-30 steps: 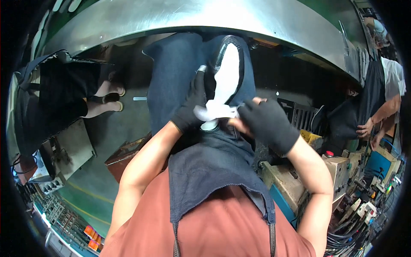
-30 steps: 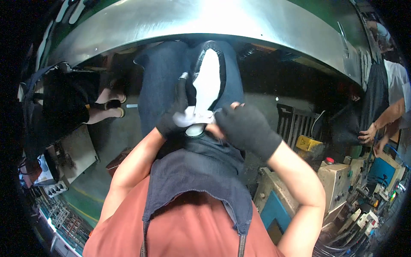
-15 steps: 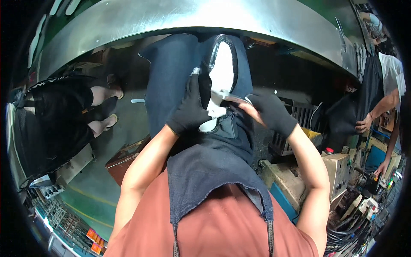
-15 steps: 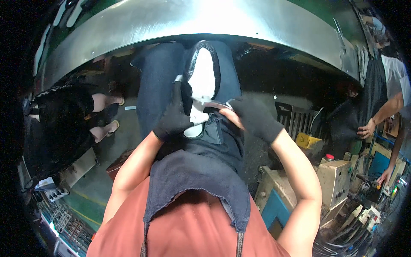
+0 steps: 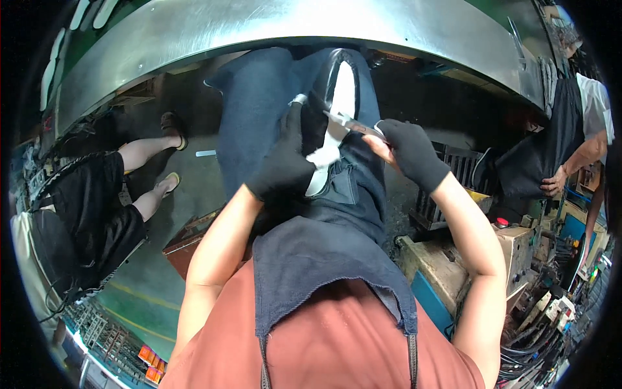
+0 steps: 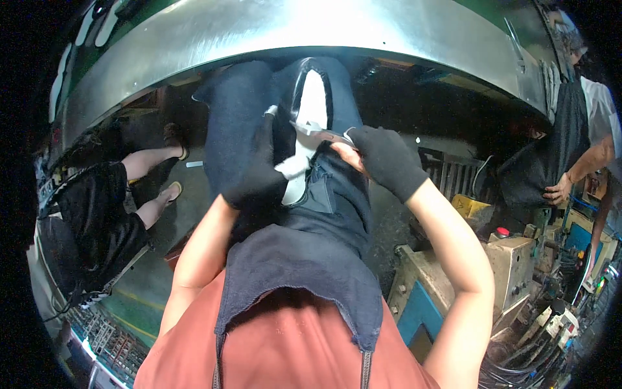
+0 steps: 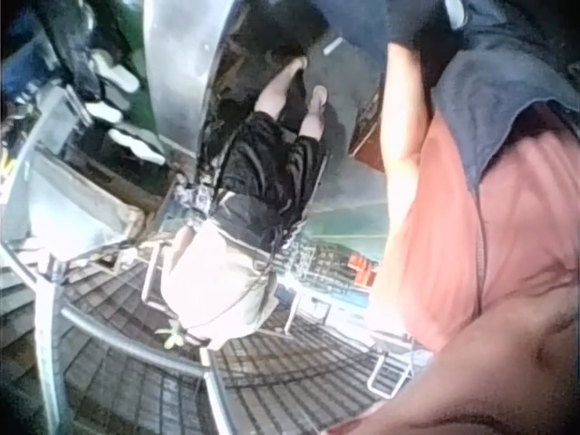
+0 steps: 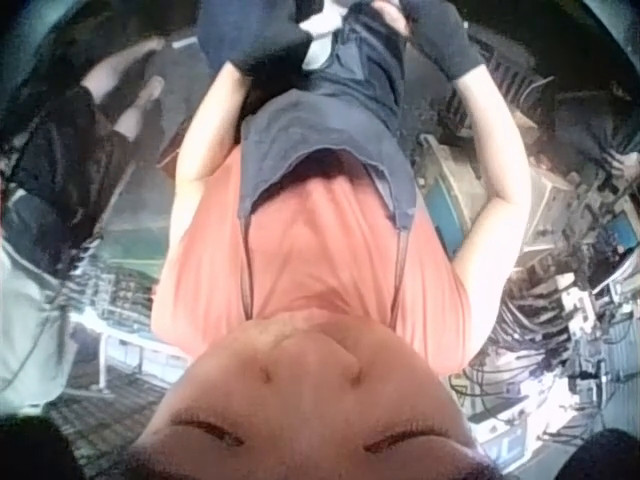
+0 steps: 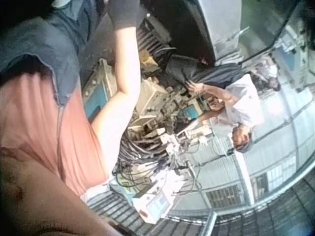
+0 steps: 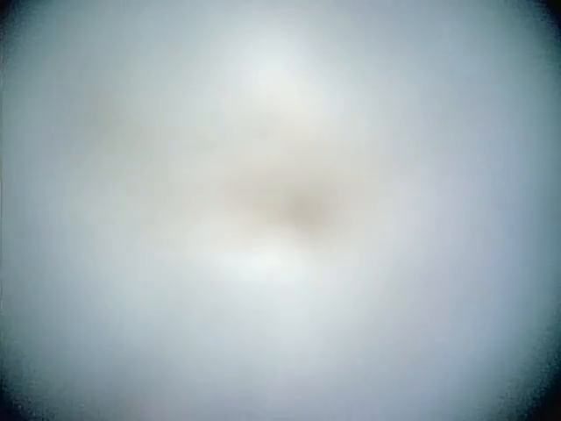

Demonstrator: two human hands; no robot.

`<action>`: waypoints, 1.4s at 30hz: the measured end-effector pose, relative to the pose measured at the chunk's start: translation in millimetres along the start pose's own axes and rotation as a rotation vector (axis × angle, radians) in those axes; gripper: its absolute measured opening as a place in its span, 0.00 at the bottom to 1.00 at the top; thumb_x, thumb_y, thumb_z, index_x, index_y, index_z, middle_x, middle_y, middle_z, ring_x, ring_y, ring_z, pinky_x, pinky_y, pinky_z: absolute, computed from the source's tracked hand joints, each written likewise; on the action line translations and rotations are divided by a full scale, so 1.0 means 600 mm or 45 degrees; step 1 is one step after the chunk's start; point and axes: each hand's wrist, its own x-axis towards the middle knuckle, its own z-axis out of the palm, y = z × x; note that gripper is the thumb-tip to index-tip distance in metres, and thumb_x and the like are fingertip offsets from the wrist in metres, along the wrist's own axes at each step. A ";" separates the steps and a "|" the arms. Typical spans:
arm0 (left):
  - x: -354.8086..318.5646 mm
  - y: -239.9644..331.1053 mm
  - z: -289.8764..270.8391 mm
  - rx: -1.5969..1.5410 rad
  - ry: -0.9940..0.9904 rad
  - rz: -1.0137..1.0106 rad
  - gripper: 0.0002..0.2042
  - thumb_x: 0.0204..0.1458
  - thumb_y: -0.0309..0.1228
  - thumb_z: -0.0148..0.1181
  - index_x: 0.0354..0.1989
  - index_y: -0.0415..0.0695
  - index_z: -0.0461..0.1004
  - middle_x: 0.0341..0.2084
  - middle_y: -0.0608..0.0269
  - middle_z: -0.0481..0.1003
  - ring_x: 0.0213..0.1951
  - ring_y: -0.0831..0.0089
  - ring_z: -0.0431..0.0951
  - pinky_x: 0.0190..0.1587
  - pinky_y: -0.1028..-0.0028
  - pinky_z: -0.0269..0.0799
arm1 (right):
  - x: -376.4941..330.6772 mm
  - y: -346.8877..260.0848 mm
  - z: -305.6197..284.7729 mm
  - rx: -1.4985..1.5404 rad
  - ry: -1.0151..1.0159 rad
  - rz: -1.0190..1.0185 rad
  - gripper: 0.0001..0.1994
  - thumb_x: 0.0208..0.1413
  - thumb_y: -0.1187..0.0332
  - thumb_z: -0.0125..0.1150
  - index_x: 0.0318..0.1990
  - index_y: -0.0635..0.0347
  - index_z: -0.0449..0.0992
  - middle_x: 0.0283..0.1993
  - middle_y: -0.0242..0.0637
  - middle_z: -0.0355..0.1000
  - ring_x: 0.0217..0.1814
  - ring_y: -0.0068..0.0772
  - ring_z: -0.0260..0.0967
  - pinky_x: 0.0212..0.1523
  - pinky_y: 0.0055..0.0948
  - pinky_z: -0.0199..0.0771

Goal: Manually assemble shoe components using tools and a conveyor belt system.

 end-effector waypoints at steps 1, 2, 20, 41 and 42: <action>0.006 -0.001 -0.005 -0.365 -0.006 -0.181 0.41 0.56 0.45 0.63 0.69 0.33 0.49 0.63 0.40 0.59 0.66 0.50 0.60 0.67 0.61 0.55 | 0.008 0.009 0.007 0.004 -0.002 -0.006 0.18 0.60 0.53 0.60 0.27 0.59 0.74 0.25 0.46 0.69 0.26 0.54 0.68 0.26 0.40 0.66; 0.018 -0.006 -0.005 -0.361 -0.002 -0.185 0.41 0.56 0.45 0.63 0.69 0.33 0.49 0.63 0.40 0.59 0.66 0.50 0.60 0.67 0.61 0.55 | 0.015 0.016 0.012 -0.016 0.009 -0.056 0.18 0.59 0.53 0.60 0.27 0.59 0.74 0.25 0.46 0.69 0.26 0.54 0.68 0.26 0.41 0.66; 0.057 -0.003 0.036 -0.075 0.261 -0.279 0.24 0.54 0.39 0.63 0.54 0.37 0.68 0.49 0.42 0.73 0.50 0.50 0.75 0.52 0.61 0.71 | 0.021 -0.028 -0.144 -0.016 -0.457 0.047 0.26 0.62 0.46 0.54 0.29 0.65 0.77 0.25 0.51 0.70 0.27 0.53 0.71 0.30 0.42 0.68; 0.021 -0.036 -0.008 0.006 -0.330 -0.306 0.47 0.48 0.46 0.69 0.71 0.38 0.48 0.67 0.34 0.53 0.68 0.44 0.57 0.67 0.61 0.58 | 0.040 -0.090 -0.049 -0.181 -0.270 -0.063 0.24 0.63 0.45 0.51 0.33 0.59 0.78 0.31 0.48 0.75 0.31 0.51 0.76 0.33 0.42 0.75; 0.015 -0.078 -0.015 0.020 -0.648 -0.300 0.52 0.48 0.48 0.69 0.73 0.38 0.41 0.67 0.32 0.52 0.67 0.44 0.59 0.67 0.61 0.58 | 0.032 -0.126 -0.056 -0.233 -0.151 -0.157 0.24 0.62 0.45 0.51 0.32 0.59 0.77 0.31 0.47 0.75 0.31 0.49 0.76 0.33 0.42 0.75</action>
